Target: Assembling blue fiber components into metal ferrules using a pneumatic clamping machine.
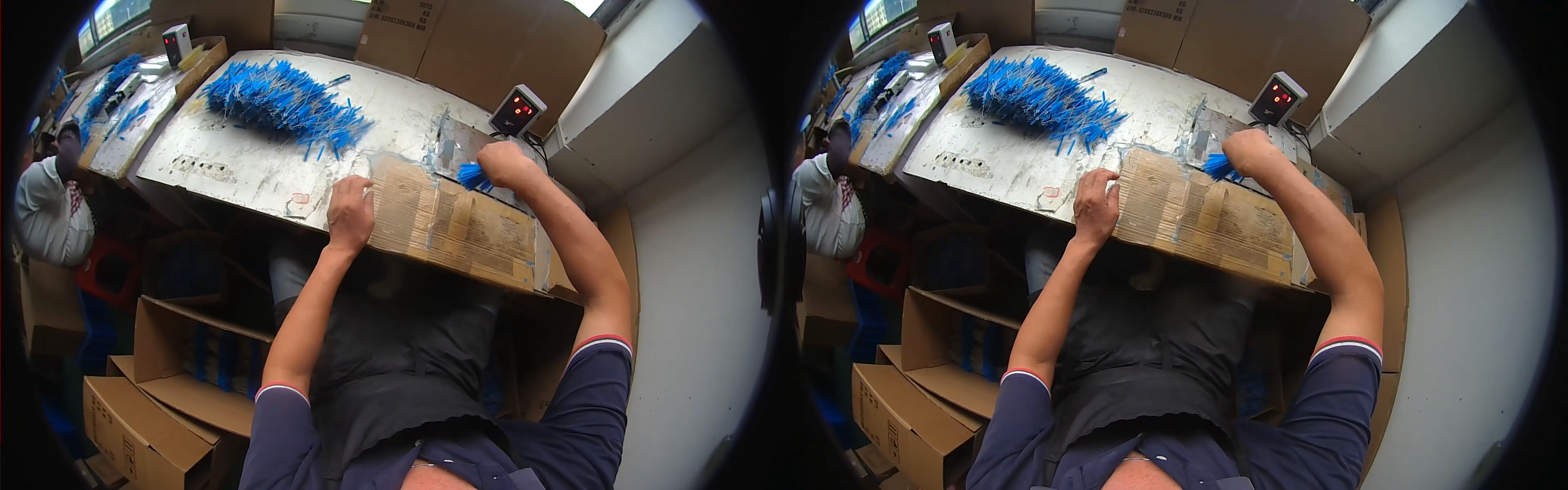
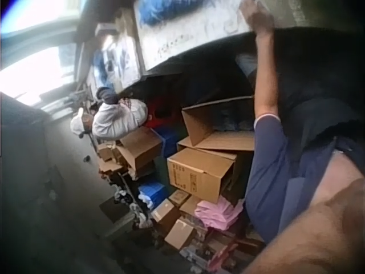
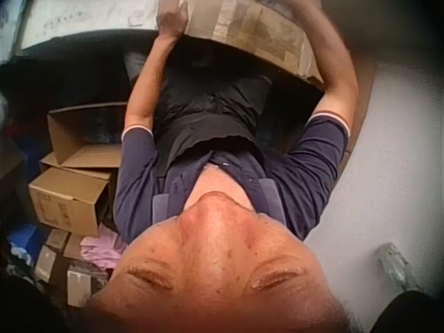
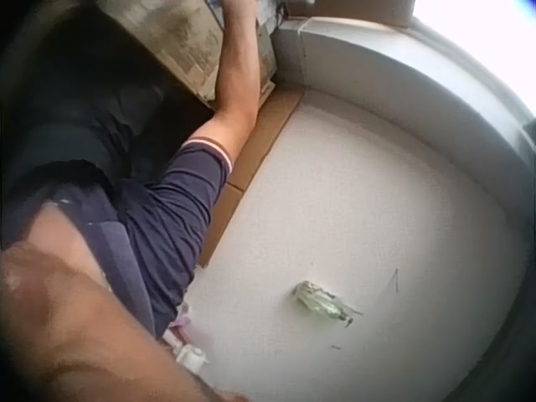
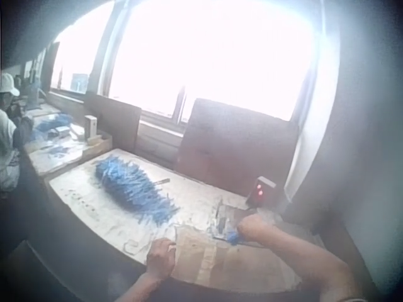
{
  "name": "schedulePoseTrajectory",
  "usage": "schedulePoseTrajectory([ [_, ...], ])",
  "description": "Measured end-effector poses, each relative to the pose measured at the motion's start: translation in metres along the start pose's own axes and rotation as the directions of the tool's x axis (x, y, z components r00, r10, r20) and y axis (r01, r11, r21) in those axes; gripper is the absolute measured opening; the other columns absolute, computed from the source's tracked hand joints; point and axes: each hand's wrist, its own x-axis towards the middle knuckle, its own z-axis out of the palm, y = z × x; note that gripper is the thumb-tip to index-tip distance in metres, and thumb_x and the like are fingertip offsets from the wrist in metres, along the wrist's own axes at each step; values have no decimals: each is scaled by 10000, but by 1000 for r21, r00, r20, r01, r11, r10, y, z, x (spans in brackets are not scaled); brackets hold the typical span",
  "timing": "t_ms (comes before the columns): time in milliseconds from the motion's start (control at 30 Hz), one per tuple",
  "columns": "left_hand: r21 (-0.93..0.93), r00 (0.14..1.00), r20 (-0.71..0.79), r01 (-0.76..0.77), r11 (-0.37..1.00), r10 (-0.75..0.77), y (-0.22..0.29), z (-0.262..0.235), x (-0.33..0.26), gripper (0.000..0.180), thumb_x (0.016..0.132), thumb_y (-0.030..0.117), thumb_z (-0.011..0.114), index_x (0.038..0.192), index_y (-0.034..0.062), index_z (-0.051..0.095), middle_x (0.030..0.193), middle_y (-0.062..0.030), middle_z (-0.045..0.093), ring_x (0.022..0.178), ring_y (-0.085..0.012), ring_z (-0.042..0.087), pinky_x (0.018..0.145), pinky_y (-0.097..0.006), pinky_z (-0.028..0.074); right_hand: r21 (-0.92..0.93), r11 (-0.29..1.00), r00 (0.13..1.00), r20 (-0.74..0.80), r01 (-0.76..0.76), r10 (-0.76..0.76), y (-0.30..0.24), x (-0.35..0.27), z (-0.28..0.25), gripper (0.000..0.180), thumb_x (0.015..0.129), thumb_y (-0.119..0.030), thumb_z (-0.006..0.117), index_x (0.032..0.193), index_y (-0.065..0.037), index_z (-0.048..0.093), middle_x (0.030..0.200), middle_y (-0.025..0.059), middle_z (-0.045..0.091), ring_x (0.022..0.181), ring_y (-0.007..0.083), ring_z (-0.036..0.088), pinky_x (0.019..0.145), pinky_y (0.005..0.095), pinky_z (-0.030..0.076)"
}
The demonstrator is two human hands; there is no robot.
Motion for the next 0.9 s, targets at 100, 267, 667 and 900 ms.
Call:
schedulePoseTrajectory([
  [100, 108, 983, 100, 145, 983, -156, -10, 21, -2, 218, 846, 35, 679, 1059, 29, 631, 1071, -152, 631, 1086, -358, 575, 943, -446, 459, -129, 985, 987, 124, 115, -99, -32, 26, 50, 180, 848, -158, 710, 987, -73, 785, 1062, 119, 766, 969, 318, 744, 771, 464, 610],
  [267, 47, 979, 91, 180, 982, -184, -17, 17, -4, 198, 848, 54, 684, 1039, 31, 635, 1036, -148, 629, 1070, -357, 572, 935, -454, 453, -85, 995, 995, 80, 60, -53, -16, 27, 38, 173, 824, -175, 726, 956, -78, 782, 1009, 118, 770, 911, 316, 751, 738, 440, 611],
  [667, 78, 991, 64, 110, 991, -115, -10, 26, -4, 72, 859, 76, 680, 923, 44, 688, 967, -138, 684, 1002, -344, 616, 916, -446, 474, 971, -235, 954, 29, 45, 299, -9, -35, 120, 74, 766, 28, 744, 813, -6, 699, 788, 102, 700, 613, 220, 682, 559, 363, 578],
  [900, -143, 940, 224, 293, 945, -258, 49, 62, -5, 212, 942, 182, 670, 1055, 7, 706, 1007, -173, 718, 967, -313, 678, 864, -421, 513, 374, -876, 942, 20, 303, 334, -96, -39, 138, 190, 791, 34, 782, 946, 57, 672, 785, 114, 693, 645, 242, 714, 631, 395, 640],
])
